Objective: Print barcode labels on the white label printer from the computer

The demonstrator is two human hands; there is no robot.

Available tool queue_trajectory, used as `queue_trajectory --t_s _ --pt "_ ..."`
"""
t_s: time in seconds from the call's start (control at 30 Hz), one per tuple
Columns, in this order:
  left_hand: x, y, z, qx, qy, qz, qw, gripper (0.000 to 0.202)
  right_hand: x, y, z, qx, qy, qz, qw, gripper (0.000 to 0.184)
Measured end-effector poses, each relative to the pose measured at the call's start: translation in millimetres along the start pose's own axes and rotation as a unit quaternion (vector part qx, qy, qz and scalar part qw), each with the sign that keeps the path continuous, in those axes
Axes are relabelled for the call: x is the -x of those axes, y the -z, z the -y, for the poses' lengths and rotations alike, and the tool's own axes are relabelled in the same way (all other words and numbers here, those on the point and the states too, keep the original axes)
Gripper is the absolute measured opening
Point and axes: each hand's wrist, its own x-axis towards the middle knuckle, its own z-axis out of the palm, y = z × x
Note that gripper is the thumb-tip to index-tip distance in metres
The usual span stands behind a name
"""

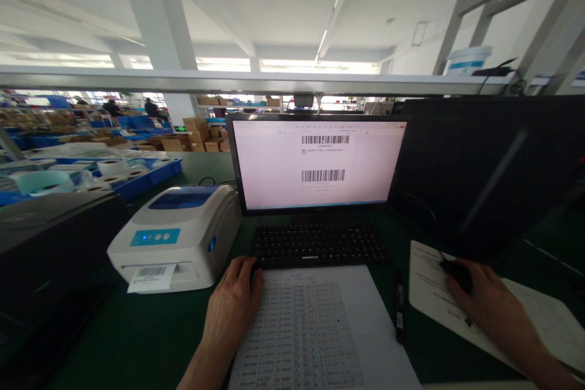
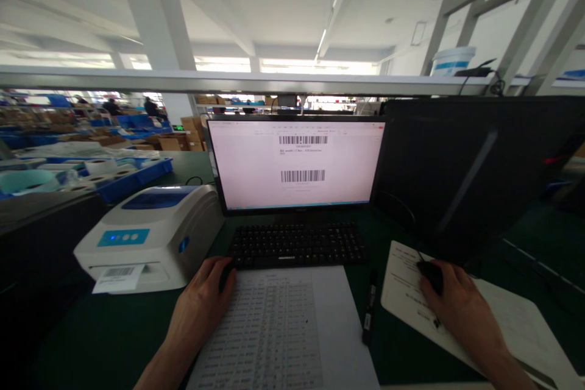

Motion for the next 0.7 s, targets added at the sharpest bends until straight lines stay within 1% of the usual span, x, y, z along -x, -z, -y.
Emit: queue_trajectory --t_s 0.23,0.37,0.53,0.63,0.7 --pt "0 0.7 -1 0.007 0.008 0.013 1.0 0.029 -3 -3 -7 0.004 0.008 0.006 1.0 0.079" --pt "0 -0.7 0 0.017 0.01 0.012 1.0 0.028 -1 -2 -4 0.006 0.019 -0.011 1.0 0.077" --pt "1 -1.7 0 0.021 0.006 0.012 1.0 0.028 -1 2 2 0.004 -0.003 0.002 1.0 0.078" --pt "1 -1.6 1 0.019 0.007 0.02 1.0 0.029 0 4 4 0.005 0.004 0.003 1.0 0.078" --pt "0 -1.6 1 0.018 0.01 0.023 1.0 0.03 1 4 5 0.008 0.012 -0.01 1.0 0.076"
